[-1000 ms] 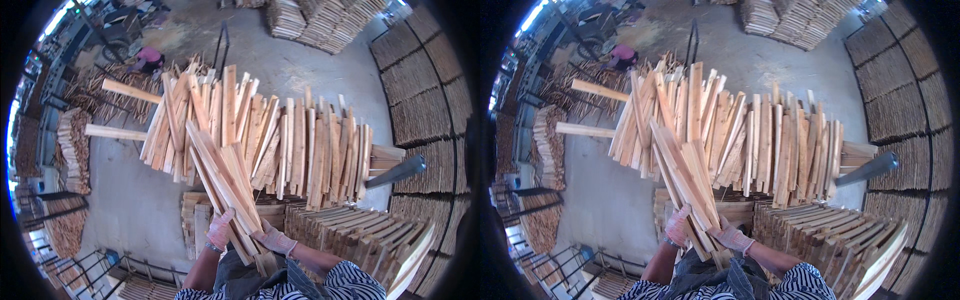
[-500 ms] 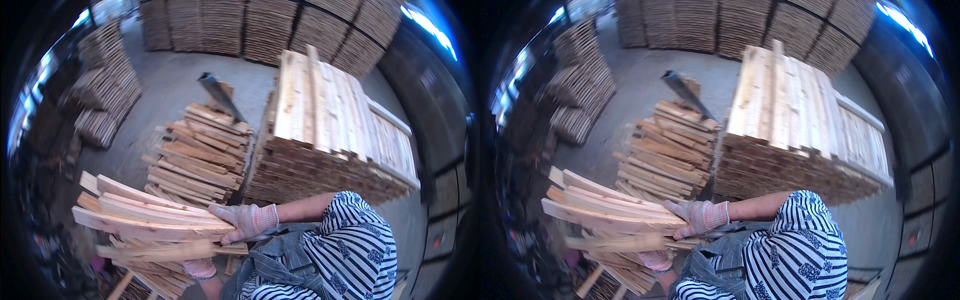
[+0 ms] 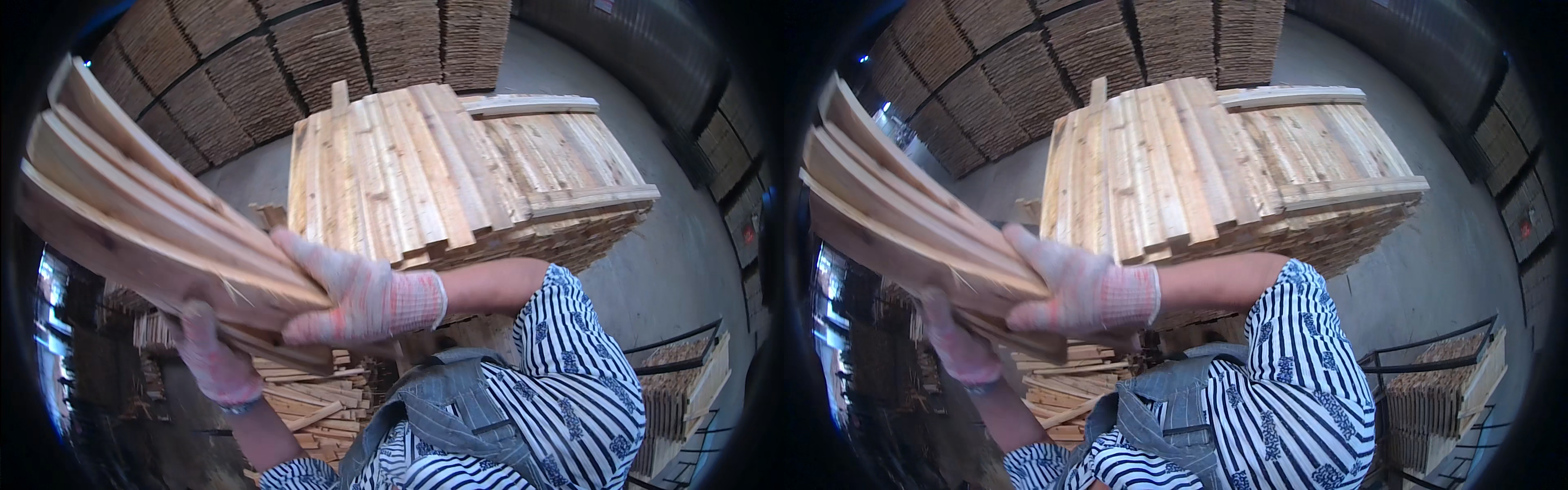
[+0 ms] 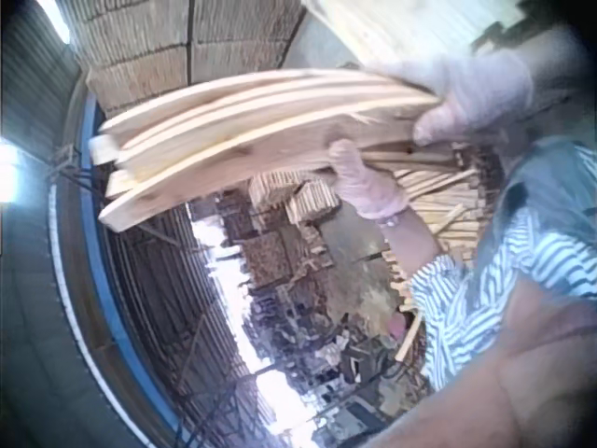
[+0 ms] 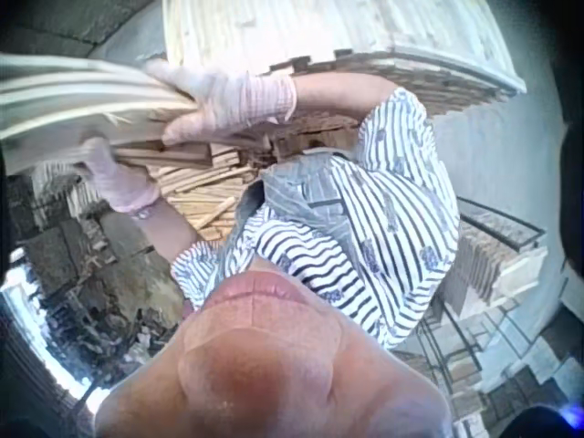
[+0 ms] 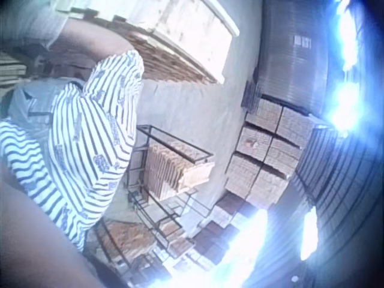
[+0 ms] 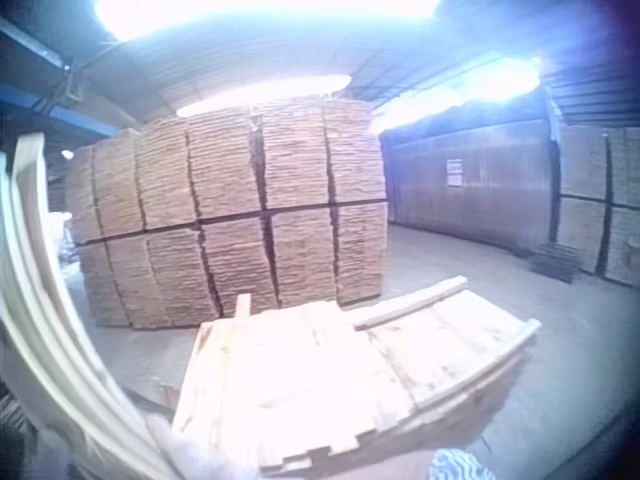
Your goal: The person lifts large stacks of wooden planks from a metal rack and carries them to a designated area. They then place the stacks onto a growing pile, repeating the process of lifting, carrying, and stacking multiple times.
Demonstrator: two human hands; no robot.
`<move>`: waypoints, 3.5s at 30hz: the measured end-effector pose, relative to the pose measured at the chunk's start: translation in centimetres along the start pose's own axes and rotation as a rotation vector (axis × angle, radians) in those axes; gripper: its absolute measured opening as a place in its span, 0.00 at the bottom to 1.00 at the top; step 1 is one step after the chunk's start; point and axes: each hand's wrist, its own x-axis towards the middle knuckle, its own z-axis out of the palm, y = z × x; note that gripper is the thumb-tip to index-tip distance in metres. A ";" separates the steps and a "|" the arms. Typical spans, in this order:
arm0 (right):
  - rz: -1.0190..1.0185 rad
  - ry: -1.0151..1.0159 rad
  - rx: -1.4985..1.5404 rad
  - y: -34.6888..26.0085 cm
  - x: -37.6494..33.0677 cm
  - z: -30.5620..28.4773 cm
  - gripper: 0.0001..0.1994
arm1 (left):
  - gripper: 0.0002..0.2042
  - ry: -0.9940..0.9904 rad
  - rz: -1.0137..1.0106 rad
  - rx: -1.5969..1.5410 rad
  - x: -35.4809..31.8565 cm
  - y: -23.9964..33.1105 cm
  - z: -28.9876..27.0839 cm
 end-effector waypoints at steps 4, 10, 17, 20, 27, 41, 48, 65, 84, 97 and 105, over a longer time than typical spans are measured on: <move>-0.015 0.128 -0.015 -5.6 1.0 -7.7 0.56 | 0.40 -0.057 0.086 -0.124 6.1 1.9 6.0; -0.102 0.297 -0.150 -4.0 1.0 -14.5 0.56 | 0.36 -0.219 0.116 -0.342 11.7 -1.1 12.6; -0.358 0.424 -0.239 3.6 2.8 -16.0 0.63 | 0.46 -0.560 -0.130 -0.577 9.6 -6.7 15.9; -0.342 0.418 -0.216 4.4 3.0 -16.5 0.61 | 0.43 -0.591 -0.119 -0.607 11.9 -9.5 16.5; -0.118 0.362 0.508 2.5 2.7 -20.4 0.46 | 0.22 -0.702 -0.436 -0.737 15.7 -8.7 20.6; 0.699 0.740 -0.186 2.6 -16.3 -36.1 0.41 | 0.22 -0.813 -1.180 -0.845 8.8 -10.7 33.2; 1.296 0.526 -1.259 0.5 -18.1 -42.4 0.49 | 0.19 -0.683 -1.274 -0.707 5.5 -12.9 45.8; 1.409 0.368 -1.173 5.3 -20.4 -43.9 0.48 | 0.16 -0.725 -1.106 -0.252 2.7 -22.3 49.0; 0.999 0.312 -1.131 10.3 -14.0 -37.3 0.42 | 0.48 -0.798 -0.133 0.899 5.4 -17.4 46.2; 0.923 0.298 -0.642 13.2 -9.0 -34.1 0.27 | 0.29 -0.933 0.329 1.080 7.1 -21.4 41.4; 0.618 0.334 -0.646 15.9 -10.4 -36.4 0.30 | 0.26 -0.815 0.420 0.909 7.1 -23.4 42.7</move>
